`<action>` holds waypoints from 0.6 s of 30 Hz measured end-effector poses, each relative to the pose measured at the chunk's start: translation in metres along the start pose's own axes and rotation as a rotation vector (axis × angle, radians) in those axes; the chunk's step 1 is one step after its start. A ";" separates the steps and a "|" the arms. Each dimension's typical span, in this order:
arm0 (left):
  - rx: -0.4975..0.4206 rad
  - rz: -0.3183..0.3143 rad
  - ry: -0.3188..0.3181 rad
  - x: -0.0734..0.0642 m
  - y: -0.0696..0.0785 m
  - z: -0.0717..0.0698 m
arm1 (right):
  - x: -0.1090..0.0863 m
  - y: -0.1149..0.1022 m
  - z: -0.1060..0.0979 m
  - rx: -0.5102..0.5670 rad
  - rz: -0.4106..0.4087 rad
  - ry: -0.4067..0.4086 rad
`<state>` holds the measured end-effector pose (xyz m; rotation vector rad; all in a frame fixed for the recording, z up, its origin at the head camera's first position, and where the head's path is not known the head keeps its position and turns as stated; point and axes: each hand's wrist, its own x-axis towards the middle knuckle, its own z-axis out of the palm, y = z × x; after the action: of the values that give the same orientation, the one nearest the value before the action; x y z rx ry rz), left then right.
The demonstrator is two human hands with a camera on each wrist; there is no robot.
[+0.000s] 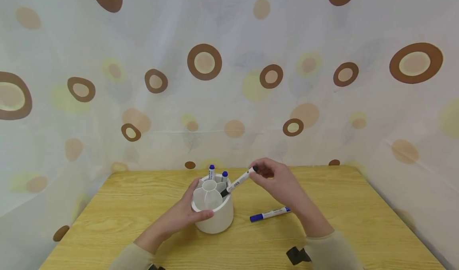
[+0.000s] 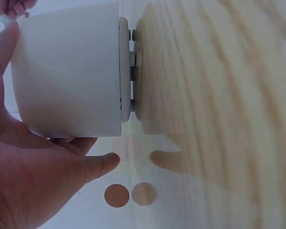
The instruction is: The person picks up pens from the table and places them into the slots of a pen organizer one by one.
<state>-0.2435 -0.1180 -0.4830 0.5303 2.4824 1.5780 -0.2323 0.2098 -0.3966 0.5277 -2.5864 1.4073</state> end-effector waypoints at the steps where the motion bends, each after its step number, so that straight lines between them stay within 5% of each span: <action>1: 0.001 -0.002 0.000 0.000 0.000 0.000 | 0.000 0.001 0.002 0.002 0.000 0.003; 18: 0.013 -0.016 0.001 -0.001 0.000 0.001 | 0.001 0.006 0.014 0.044 -0.040 0.040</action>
<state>-0.2423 -0.1172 -0.4835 0.5100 2.4931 1.5580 -0.2347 0.2010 -0.4086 0.5479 -2.5049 1.4501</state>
